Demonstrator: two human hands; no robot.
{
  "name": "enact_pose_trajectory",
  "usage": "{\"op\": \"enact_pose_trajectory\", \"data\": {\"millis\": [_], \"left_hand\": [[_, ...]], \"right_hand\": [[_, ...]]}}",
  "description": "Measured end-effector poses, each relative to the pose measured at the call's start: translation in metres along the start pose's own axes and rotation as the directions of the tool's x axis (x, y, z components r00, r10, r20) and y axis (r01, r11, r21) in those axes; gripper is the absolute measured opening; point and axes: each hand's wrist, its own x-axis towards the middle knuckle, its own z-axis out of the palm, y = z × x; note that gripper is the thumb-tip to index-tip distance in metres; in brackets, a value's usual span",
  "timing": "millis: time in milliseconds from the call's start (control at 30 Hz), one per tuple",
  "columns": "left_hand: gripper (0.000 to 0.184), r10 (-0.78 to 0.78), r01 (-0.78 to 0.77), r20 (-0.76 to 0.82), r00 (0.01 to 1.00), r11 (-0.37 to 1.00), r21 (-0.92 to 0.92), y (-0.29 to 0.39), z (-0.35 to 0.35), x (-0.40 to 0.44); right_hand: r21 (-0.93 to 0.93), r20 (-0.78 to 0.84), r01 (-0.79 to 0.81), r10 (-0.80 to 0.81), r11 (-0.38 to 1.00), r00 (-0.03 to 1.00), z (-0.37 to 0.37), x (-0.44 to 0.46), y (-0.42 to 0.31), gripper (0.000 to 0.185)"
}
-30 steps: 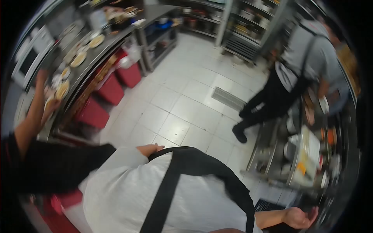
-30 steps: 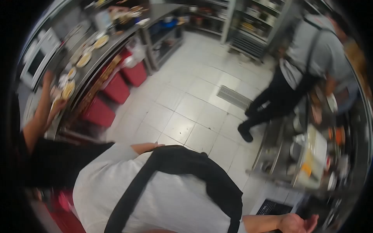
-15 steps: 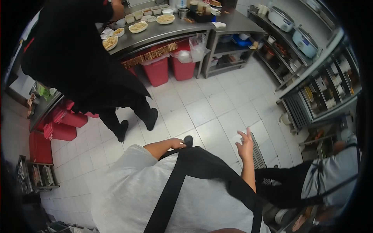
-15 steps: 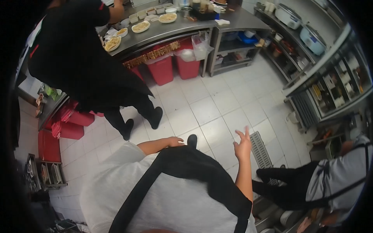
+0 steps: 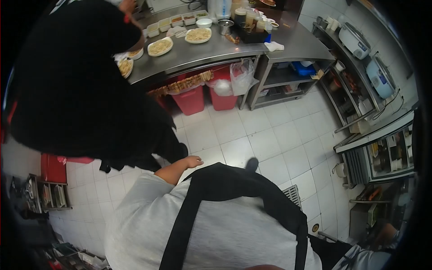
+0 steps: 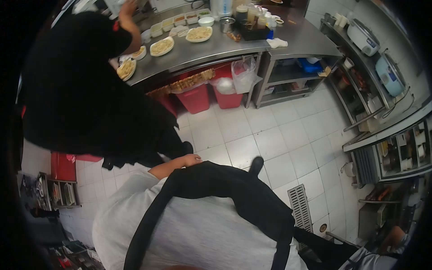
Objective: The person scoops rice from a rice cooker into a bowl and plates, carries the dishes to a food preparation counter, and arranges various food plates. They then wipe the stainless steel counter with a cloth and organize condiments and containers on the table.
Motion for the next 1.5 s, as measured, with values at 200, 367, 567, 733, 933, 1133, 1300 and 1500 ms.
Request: {"op": "enact_pose_trajectory", "data": {"millis": [200,367,567,733,933,1133,1300,1500], "left_hand": [[0.061,0.096,-0.092,0.103,0.990,0.995,-0.036,0.064,-0.030,0.152],[0.055,0.051,-0.056,-0.023,0.998,0.962,-0.269,0.117,-0.099,0.194],[0.050,-0.164,0.013,-0.254,0.953,0.862,-0.507,0.139,-0.136,0.212],[0.053,-0.104,0.042,-0.235,0.966,0.966,-0.257,0.017,-0.081,0.272],[0.051,-0.540,0.348,-0.230,0.810,0.757,-0.553,0.005,-0.136,0.249],[0.049,-0.591,0.344,-0.286,0.754,0.727,-0.594,0.005,-0.197,0.238],[0.048,-0.625,0.380,-0.223,0.748,0.678,-0.629,0.025,-0.205,0.250],[0.046,-0.720,0.468,-0.117,0.684,0.556,-0.687,0.095,-0.207,0.279]], "right_hand": [[-0.011,-0.023,-0.003,0.003,1.000,1.000,-0.093,0.096,-0.054,0.023],[-0.140,-0.236,0.219,-0.247,0.966,0.940,-0.239,0.207,-0.186,0.018],[0.040,-0.392,0.646,-0.583,0.762,0.712,-0.373,0.220,-0.444,0.016],[0.137,-0.238,0.822,-0.787,0.553,0.570,-0.342,0.209,-0.583,0.013],[-0.231,-0.146,0.915,-0.942,0.329,0.302,-0.305,0.180,-0.654,0.013],[-0.422,-0.568,0.808,-0.814,0.410,0.116,-0.459,0.190,-0.751,0.016],[-0.627,-0.513,0.705,-0.857,0.331,-0.054,-0.588,0.227,-0.869,0.030],[-0.738,-0.404,0.556,-0.910,0.382,0.088,-0.680,0.357,-1.008,0.036]]}}
